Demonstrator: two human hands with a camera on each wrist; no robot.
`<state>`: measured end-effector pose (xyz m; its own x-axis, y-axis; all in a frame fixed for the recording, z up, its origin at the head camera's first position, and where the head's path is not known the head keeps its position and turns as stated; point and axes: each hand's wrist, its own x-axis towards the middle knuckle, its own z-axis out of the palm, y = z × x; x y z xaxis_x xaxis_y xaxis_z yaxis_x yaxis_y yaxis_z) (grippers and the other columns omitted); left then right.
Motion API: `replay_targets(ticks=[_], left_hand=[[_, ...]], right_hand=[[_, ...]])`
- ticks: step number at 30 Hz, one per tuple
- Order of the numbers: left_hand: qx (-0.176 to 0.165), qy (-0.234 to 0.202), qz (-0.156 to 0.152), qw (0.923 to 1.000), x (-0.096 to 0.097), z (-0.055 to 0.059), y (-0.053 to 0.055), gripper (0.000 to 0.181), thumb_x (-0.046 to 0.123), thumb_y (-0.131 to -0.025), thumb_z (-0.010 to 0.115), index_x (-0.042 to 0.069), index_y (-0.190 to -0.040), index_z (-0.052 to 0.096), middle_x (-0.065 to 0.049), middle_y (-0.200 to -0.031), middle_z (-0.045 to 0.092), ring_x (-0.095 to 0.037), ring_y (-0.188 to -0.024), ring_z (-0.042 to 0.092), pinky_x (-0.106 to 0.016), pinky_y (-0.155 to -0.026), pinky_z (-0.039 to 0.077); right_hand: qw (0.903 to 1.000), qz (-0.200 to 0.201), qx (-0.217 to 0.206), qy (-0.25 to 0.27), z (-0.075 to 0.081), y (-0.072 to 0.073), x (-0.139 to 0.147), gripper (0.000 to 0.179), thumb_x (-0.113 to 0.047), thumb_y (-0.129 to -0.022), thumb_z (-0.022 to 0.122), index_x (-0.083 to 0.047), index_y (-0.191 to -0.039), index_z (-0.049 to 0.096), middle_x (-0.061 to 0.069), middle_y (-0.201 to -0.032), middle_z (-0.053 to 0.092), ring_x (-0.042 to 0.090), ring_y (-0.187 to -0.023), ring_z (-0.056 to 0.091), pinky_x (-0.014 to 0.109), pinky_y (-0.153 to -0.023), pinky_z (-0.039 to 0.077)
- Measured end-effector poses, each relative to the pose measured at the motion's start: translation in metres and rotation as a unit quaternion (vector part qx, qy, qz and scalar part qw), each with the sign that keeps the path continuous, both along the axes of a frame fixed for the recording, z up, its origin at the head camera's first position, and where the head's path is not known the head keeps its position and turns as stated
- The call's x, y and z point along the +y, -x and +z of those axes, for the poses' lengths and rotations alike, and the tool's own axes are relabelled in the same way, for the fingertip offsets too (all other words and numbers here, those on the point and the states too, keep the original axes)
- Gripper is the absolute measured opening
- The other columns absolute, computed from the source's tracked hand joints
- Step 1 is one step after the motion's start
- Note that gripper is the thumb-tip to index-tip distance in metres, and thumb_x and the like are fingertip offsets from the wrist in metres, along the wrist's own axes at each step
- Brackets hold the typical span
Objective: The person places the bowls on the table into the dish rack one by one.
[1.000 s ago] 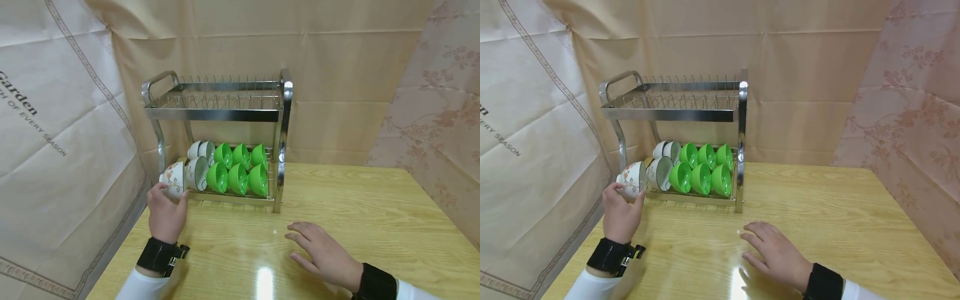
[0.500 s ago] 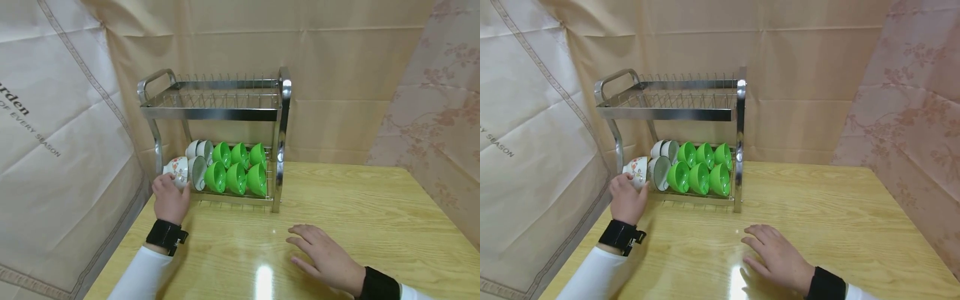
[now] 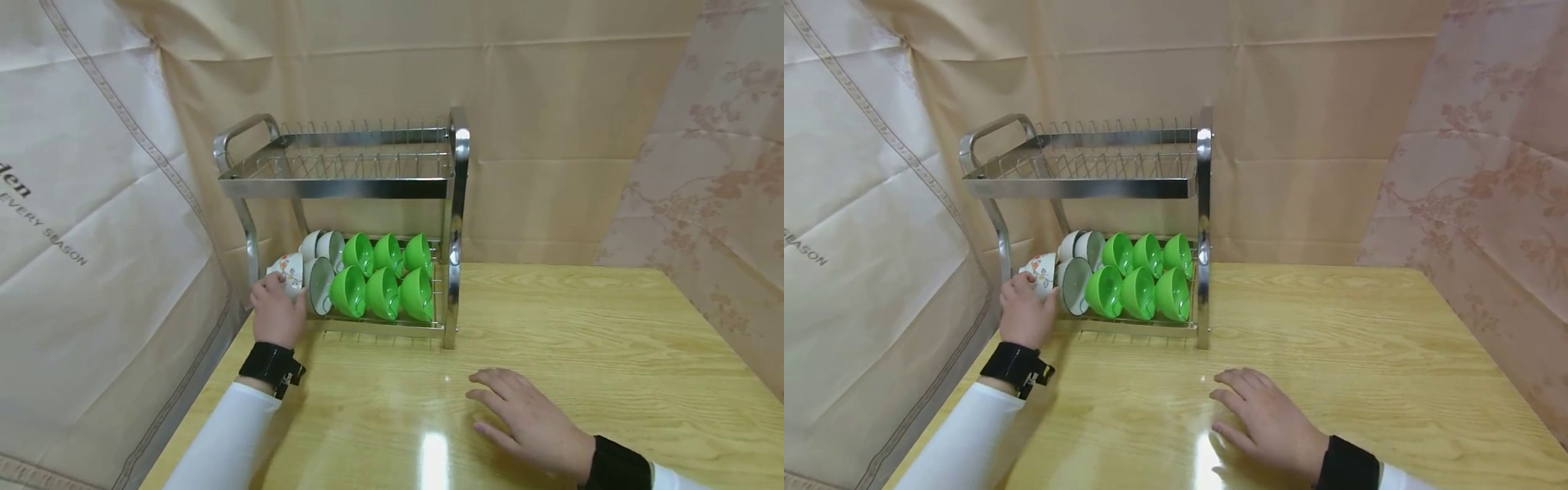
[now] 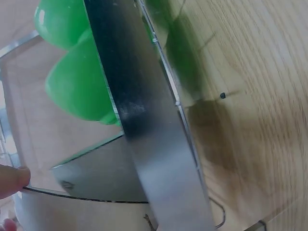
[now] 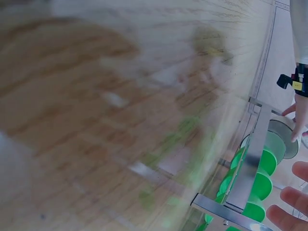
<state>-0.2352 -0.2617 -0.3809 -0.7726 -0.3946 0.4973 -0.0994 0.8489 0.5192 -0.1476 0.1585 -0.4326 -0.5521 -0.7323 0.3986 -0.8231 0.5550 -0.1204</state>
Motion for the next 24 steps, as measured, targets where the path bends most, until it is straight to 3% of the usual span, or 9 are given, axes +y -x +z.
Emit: replay_targets(ticks=[6, 10, 18, 24], left_hand=[[-0.029, -0.027, -0.009, 0.9992, -0.008, -0.01, 0.009, 0.054, 0.03, -0.093, 0.065, 0.0, -0.13, 0.04, -0.033, -0.124, 0.042, -0.044, -0.109, 0.04, -0.06, -0.075, 0.05], [-0.04, -0.039, -0.012, 0.9983, -0.01, -0.013, 0.016, 0.056, 0.031, -0.094, 0.063, 0.003, -0.135, 0.038, -0.032, -0.125, 0.044, -0.045, -0.11, 0.04, -0.062, -0.079, 0.046], [-0.073, -0.076, -0.013, 0.9944, -0.011, -0.011, 0.024, 0.054, 0.033, -0.098, 0.056, 0.008, -0.141, 0.035, -0.03, -0.132, 0.043, -0.048, -0.114, 0.042, -0.062, -0.091, 0.041], [-0.087, -0.131, -0.051, 0.9862, -0.019, -0.007, 0.031, 0.054, 0.032, -0.102, 0.049, 0.004, -0.144, 0.029, -0.029, -0.141, 0.037, -0.044, -0.123, 0.037, -0.059, -0.101, 0.035]], right_hand=[[1.0, -0.002, 0.004, -0.004, -0.002, -0.001, 0.002, 0.037, -0.032, -0.088, 0.069, -0.016, -0.121, 0.061, 0.003, -0.131, 0.053, 0.018, -0.122, 0.041, 0.048, -0.1, 0.04], [0.9999, -0.006, 0.002, -0.009, -0.003, 0.0, 0.004, 0.035, -0.031, -0.089, 0.068, -0.015, -0.12, 0.062, 0.003, -0.131, 0.054, 0.019, -0.123, 0.041, 0.048, -0.101, 0.039], [0.9998, -0.004, -0.003, -0.021, -0.007, 0.0, 0.006, 0.034, -0.033, -0.089, 0.068, -0.015, -0.118, 0.063, 0.005, -0.13, 0.054, 0.02, -0.122, 0.042, 0.049, -0.101, 0.039], [0.9995, -0.005, -0.02, -0.026, -0.004, -0.001, 0.007, 0.033, -0.034, -0.092, 0.065, -0.015, -0.119, 0.062, 0.006, -0.131, 0.054, 0.022, -0.122, 0.042, 0.051, -0.101, 0.038]])
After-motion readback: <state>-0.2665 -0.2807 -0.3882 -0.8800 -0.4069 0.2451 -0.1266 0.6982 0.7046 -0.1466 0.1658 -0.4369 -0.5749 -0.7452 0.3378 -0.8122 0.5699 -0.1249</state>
